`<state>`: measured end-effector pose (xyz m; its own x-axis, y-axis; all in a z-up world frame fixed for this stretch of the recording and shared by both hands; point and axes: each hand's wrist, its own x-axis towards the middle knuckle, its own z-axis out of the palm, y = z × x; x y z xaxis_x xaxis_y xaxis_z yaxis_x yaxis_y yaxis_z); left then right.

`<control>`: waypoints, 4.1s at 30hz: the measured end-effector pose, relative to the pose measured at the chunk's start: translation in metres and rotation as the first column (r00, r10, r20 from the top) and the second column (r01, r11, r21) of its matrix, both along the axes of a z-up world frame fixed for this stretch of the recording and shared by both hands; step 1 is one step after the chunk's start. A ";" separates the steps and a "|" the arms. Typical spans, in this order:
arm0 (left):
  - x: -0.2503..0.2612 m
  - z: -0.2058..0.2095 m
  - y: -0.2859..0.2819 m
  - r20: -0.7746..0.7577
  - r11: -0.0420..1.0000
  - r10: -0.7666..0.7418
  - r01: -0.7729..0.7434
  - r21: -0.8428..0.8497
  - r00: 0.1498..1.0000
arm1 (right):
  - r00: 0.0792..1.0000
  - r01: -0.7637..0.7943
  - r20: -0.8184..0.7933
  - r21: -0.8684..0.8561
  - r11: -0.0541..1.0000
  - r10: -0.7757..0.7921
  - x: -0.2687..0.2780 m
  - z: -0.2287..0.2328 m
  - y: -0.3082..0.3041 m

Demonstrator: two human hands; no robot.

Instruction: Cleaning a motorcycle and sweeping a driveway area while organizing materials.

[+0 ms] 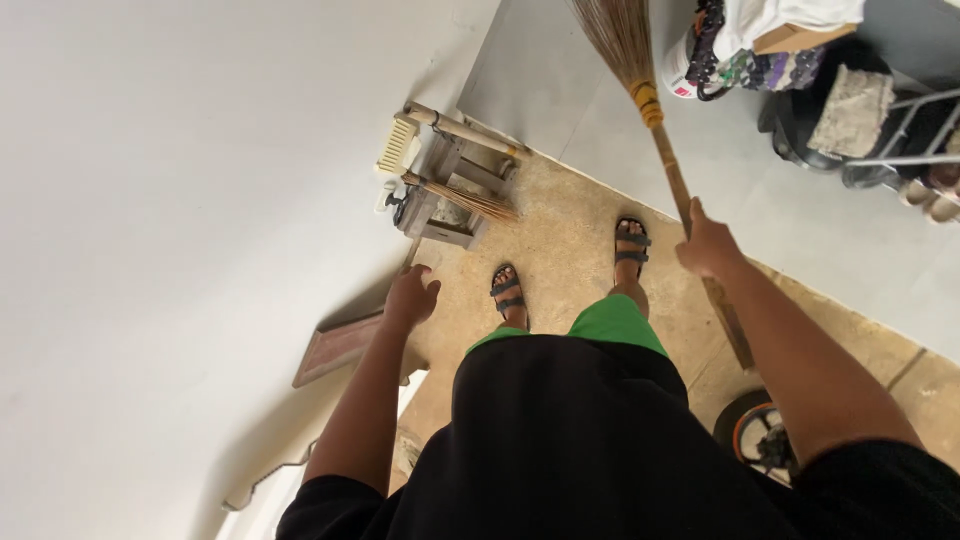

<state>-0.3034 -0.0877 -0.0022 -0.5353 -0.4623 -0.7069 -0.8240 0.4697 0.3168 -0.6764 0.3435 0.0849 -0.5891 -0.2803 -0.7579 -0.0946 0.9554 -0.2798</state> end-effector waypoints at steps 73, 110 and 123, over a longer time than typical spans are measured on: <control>-0.103 -0.092 0.301 0.187 0.748 0.622 -0.648 0.143 0.760 | 0.732 -0.662 0.055 0.292 0.690 0.679 -0.343 0.021 0.040; 0.053 -0.147 0.248 -0.069 0.723 0.691 -0.686 0.078 0.720 | 0.947 -0.285 0.229 0.276 0.918 0.225 -0.150 -0.004 0.123; 0.285 -0.109 0.181 0.360 0.809 0.456 -0.548 0.213 0.814 | 0.965 -0.259 0.040 0.337 0.905 0.261 -0.014 -0.032 -0.004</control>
